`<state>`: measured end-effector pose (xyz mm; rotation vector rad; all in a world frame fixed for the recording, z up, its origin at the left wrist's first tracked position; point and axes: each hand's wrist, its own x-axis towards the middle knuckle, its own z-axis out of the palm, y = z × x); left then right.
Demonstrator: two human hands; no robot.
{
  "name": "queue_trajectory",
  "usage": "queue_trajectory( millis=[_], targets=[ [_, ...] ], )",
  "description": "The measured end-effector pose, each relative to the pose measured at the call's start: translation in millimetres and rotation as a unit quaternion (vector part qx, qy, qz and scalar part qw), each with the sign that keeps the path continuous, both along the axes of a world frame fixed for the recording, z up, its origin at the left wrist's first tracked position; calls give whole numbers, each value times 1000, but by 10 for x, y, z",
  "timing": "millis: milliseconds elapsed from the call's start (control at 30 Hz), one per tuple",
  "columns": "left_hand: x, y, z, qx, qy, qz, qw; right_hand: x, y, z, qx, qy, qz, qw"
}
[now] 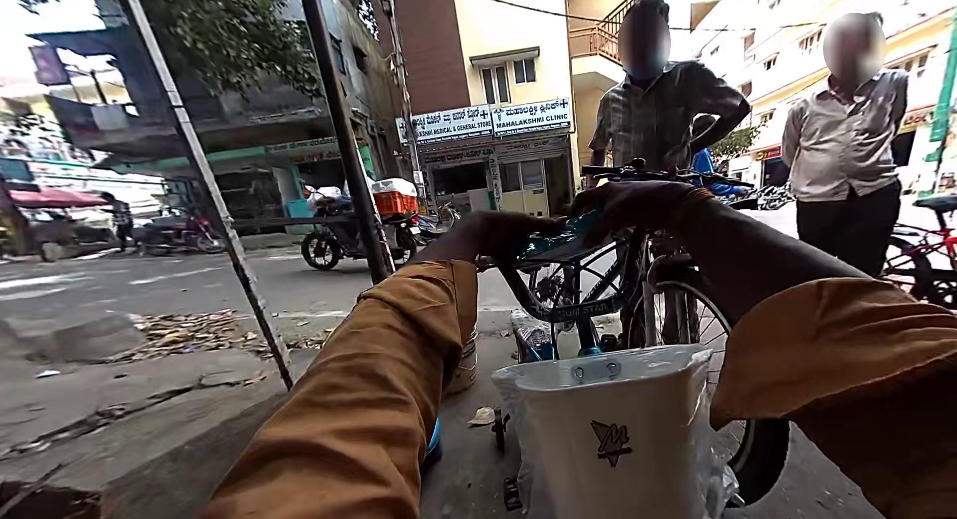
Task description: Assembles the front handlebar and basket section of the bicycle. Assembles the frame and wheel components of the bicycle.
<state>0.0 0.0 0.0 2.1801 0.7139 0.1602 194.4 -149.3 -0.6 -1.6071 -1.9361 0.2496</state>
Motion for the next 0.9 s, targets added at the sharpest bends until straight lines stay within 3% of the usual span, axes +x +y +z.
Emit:
queue_trajectory(
  millis=[67, 133, 233, 367, 500, 667, 800, 900],
  targets=[
    [4, -232, -35, -3, 0, 38, 999, 3, -24, -47, 41, -15, 16, 999],
    [-24, -334, -34, 8, 0, 41, 999, -26, 10, -102, 76, -117, 22, 990],
    [-55, -51, -11, -7, -1, 10, 1000, -119, 109, -152, 107, -274, -21, 956],
    [16, 157, -10, -55, -18, 12, 998, -110, 154, -194, 136, -312, -49, 939],
    [-56, 99, -42, -44, -97, 8, 994, 42, 104, -193, 193, -295, -15, 936],
    [-185, 125, -99, -32, -134, -51, 989, 27, -4, -46, 73, -236, -128, 961],
    [-203, 207, -137, 44, -112, -131, 984, 69, 67, -6, 39, -167, -144, 975],
    [-170, 176, -148, 73, -116, -125, 983, 33, 31, -5, 36, -103, -140, 984]
  ],
)
